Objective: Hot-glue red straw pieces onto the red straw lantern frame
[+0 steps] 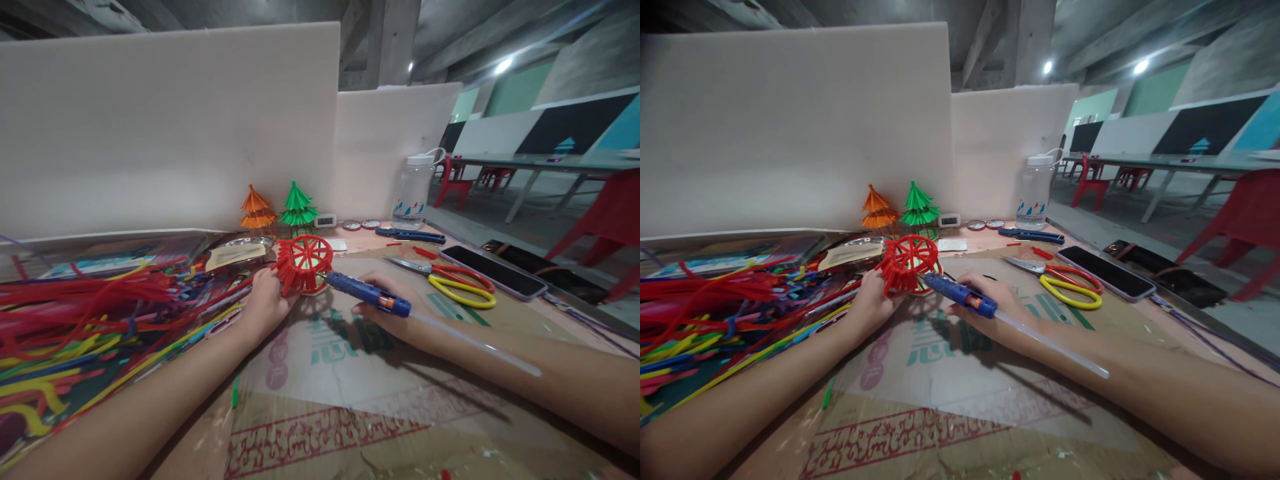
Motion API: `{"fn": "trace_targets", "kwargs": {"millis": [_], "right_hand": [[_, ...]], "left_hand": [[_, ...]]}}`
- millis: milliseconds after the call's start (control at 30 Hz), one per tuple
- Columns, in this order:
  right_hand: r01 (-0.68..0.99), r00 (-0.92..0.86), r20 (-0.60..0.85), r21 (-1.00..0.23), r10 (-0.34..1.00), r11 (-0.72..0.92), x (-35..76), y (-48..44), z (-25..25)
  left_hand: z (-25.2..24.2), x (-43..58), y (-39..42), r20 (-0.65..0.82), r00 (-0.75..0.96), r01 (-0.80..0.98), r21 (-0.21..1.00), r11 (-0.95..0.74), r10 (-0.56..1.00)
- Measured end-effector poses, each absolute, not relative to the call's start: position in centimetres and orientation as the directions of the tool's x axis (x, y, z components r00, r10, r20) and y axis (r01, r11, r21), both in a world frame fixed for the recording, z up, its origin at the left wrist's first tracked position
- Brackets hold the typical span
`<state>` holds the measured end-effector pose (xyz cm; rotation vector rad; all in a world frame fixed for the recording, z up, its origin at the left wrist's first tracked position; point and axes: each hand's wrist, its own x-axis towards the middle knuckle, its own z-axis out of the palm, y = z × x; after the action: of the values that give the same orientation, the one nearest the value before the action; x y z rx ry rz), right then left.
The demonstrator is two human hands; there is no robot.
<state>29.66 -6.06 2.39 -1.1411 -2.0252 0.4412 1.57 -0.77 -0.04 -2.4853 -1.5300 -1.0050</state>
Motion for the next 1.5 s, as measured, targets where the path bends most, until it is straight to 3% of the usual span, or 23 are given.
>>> {"fn": "trace_targets", "kwargs": {"millis": [1033, 1500], "right_hand": [[0.578, -0.314, 0.439, -0.615, 0.842, 0.536, 29.5, -6.7, 3.5], [0.615, -0.389, 0.485, -0.497, 0.783, 0.613, 29.9, -6.4, 2.8]], "left_hand": [[0.0, 1.7, -0.8, 0.557, 0.285, 0.834, 0.258, -0.489, 0.780], [0.4, 1.8, -0.9, 0.533, 0.289, 0.851, 0.238, -0.469, 0.795]]}}
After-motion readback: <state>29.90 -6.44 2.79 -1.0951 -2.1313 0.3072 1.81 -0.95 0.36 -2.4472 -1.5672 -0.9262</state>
